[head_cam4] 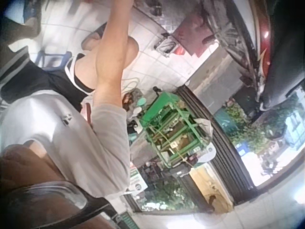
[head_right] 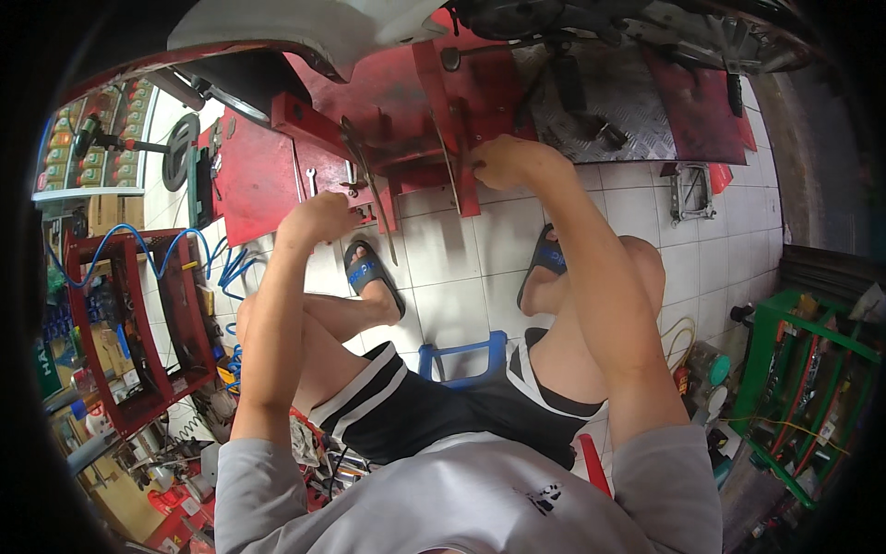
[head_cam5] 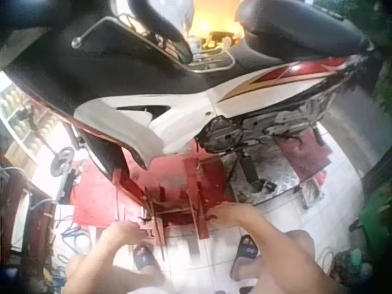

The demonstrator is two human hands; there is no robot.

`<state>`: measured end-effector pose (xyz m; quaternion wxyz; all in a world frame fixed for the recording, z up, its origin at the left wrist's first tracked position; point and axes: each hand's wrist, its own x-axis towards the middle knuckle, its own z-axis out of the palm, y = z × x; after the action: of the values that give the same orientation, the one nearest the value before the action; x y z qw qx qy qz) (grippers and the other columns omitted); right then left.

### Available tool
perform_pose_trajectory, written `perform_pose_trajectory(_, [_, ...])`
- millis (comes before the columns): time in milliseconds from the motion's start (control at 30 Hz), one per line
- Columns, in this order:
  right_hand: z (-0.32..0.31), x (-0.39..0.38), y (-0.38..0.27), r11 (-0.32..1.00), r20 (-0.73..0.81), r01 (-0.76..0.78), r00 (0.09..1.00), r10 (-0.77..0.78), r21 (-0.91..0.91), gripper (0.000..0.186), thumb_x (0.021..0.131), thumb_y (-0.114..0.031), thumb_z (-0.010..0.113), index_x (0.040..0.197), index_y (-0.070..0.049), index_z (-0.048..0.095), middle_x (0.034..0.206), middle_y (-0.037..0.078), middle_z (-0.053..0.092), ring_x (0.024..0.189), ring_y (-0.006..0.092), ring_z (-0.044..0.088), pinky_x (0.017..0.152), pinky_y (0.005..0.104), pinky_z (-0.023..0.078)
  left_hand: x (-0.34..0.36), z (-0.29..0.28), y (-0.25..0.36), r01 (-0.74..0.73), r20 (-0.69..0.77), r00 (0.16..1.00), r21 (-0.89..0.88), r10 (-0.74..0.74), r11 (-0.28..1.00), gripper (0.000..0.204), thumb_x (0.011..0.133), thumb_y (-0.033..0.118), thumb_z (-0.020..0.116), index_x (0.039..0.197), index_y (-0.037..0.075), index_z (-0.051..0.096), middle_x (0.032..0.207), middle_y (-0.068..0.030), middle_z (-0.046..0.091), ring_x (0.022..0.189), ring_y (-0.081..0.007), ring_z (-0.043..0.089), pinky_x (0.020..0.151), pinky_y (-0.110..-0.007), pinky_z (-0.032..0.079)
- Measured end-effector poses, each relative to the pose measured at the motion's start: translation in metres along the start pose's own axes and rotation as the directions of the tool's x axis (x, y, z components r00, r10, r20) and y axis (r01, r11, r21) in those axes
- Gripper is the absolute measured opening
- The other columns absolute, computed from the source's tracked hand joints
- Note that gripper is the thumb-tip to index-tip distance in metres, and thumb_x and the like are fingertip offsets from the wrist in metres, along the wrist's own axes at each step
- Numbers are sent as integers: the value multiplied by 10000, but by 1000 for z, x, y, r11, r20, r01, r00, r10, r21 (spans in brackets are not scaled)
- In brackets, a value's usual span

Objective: The person sits on a low stool and works on a motorcycle brake assembly. They use a wrench to loosen and remove bolts, then detach a metal bracket from the red lift stand. The person handles the bracket and small hardware pieces, reattaching them to the assembly.

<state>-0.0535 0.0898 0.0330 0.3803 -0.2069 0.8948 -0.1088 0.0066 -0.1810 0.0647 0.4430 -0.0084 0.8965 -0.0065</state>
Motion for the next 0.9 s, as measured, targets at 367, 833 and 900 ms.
perform_pose_trajectory(367, [-15, -18, 20, 995, -86, -56, 994, 63, 79, 376, 889, -195, 438, 1203, -148, 638, 1224, 162, 619, 1116, 353, 598, 933, 460, 477, 74, 61, -35, -224, -78, 970, 74, 229, 972, 334, 907, 288, 522, 1064, 25, 655, 1025, -230, 663, 982, -398, 626, 843, -482, 486])
perform_pose_trajectory(833, [-20, -25, 34, 992, -201, 70, 979, -48, 104, 371, 904, -251, 492, 1242, -149, 605, 1102, 164, 670, 1032, 352, 629, 907, 438, 482, 159, 135, 104, -268, -267, 963, -961, 26, 64, 524, 914, 279, 575, 1367, 53, 442, 1304, -101, 556, 1152, -249, 539, 893, -382, 448])
perform_pose_trajectory(900, [-18, -27, 39, 986, -197, 80, 979, -50, 144, 381, 900, -250, 500, 1253, -146, 599, 1108, 166, 668, 1038, 349, 629, 913, 434, 483, 151, 136, 107, -273, -270, 962, -956, 39, 104, 496, 913, 282, 576, 1340, 52, 472, 1266, -95, 578, 1113, -226, 558, 873, -373, 458])
